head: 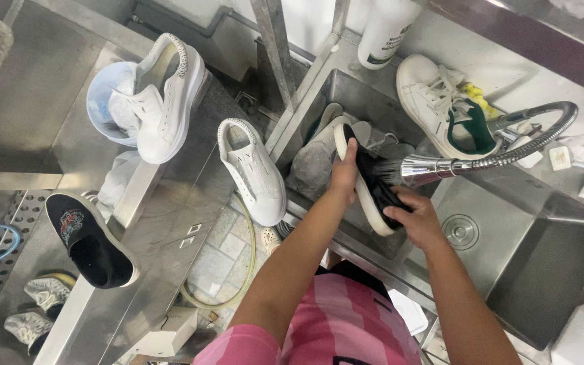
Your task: The person cleans multiple pairs of shoes at a stainless steel sink. They remove laces from a white sneaker, rinse the shoe and laces under a faucet, and then place the shoe on a counter. They proceed to rinse a black slip-on shoe and a patterned sneaker, handling each item individually.
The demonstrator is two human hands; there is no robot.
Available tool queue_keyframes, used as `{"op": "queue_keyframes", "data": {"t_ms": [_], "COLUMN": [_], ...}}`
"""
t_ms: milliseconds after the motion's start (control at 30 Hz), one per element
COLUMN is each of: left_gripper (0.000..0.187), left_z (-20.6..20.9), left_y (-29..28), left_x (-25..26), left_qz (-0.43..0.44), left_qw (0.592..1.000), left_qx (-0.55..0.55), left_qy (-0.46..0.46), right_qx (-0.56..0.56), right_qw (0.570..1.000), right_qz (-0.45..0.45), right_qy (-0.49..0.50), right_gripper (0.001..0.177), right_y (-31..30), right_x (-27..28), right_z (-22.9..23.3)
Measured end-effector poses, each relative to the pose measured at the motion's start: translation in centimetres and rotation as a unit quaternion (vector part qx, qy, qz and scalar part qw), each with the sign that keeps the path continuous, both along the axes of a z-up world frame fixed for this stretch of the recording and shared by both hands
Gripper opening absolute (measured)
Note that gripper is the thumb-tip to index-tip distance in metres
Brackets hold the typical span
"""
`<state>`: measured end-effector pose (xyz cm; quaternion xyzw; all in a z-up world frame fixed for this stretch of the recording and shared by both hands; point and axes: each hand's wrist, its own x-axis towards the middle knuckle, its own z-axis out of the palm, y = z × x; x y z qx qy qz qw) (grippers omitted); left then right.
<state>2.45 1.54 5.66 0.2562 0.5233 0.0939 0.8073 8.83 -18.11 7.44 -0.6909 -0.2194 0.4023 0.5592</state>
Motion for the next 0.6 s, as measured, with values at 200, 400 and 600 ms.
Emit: {"op": "queue_keyframes", "data": {"t_ms": [200,400,600], "left_gripper": [0.069,0.042,0.038], "left_z": [-2.0,-5.4,-4.2], "left_y": [1.0,-0.3,-0.2], "left_x": [0.7,0.9,-0.4], "left_qz": [-0.05,0.02,0.082], "left_qw": [0.996,0.968,0.939], "left_qx": [-0.044,-0.005,-0.052], "left_qy": [-0.056,-0.248,-0.331], "right_qx": [0.06,0.1,-0.037], "right_qw": [0.97,0.955,0.963], "right_qz": [0.13,0.0,-0.201], "right_qy": [-0.197,-0.279,0.174], "right_gripper": [0.021,0.024,0.053], "right_y": [-3.8,-5.5,-7.1], "right_x": [1.4,-0.7,0.1], "right_z": [4.9,7.8,0.6]}}
